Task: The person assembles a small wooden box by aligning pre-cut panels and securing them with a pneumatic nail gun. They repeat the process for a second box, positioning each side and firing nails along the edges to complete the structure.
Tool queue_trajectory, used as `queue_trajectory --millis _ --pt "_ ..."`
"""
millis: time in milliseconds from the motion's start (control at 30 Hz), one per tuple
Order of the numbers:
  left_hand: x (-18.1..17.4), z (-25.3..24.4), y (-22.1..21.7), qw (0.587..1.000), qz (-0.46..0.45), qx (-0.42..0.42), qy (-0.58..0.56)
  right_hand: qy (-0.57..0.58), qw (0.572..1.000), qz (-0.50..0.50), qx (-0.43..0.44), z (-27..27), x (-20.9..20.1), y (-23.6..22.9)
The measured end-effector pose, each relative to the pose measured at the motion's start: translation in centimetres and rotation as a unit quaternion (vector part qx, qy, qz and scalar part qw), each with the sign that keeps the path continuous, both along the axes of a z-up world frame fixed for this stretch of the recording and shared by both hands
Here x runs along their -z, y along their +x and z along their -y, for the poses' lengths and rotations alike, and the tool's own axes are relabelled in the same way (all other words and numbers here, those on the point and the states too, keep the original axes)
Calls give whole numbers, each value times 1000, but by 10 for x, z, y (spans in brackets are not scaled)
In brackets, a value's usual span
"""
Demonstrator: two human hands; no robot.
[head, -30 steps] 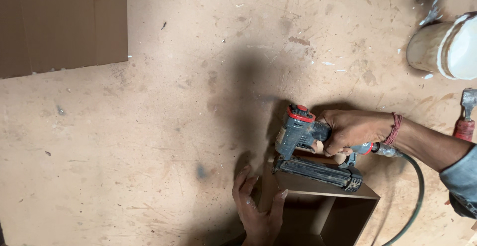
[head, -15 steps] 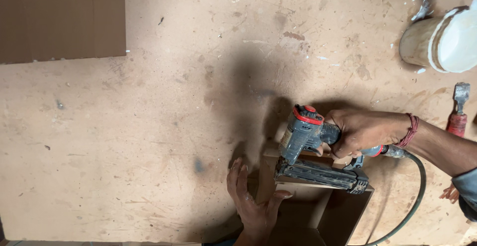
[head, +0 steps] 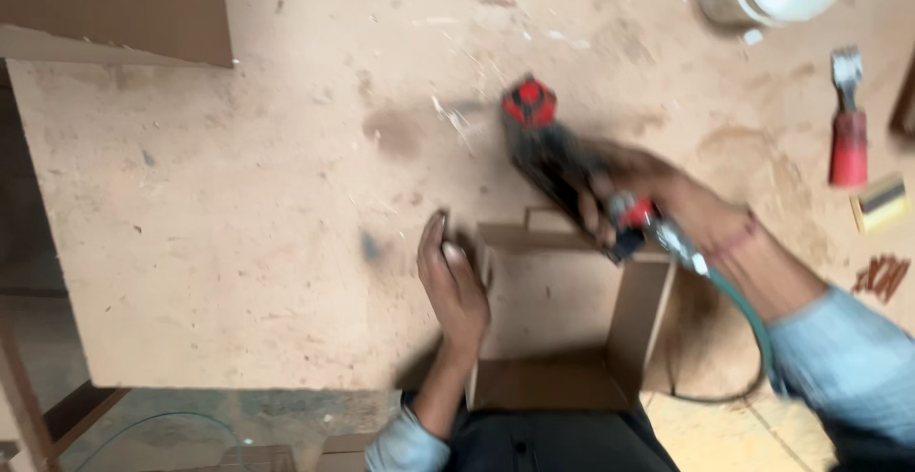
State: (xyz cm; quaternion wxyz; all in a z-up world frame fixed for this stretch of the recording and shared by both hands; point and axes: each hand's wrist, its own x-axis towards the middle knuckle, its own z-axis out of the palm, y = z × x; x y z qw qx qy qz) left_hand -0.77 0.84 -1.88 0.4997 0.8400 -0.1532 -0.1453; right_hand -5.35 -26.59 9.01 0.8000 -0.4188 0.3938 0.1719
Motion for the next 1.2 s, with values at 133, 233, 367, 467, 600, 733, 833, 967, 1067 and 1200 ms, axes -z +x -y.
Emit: queue_trajectory --millis 133,233,367,467,600,733,833,967,1067,1200 --pt "1 -1 5 983 -177 26 -27 -22 999 -15 29 6 15 1" --pt "0 -10 3 963 -253 70 -67 -74 997 20 -5 -8 14 6" --pt "-2 -27 7 946 -258 145 -133 -220 972 -30 -71 -41 -11 3" --pt "-3 -47 23 929 -263 211 -151 -346 925 -39 -149 -72 -35 -1" --pt "7 -73 62 923 -262 216 -182 -449 853 -34 -263 -147 -53 3" --pt "14 -115 119 973 -77 183 -121 -626 761 39 -166 -271 -33 29" --pt "23 -126 156 967 72 211 -125 -543 800 -59 -248 -319 -2 66" --pt "36 -132 186 926 93 365 -20 -527 811 -145 -209 -345 40 89" --pt "46 -121 187 903 175 392 -23 -552 789 -188 -193 -349 60 88" --pt "51 -112 185 883 191 426 -44 -536 792 -247 -157 -351 69 83"
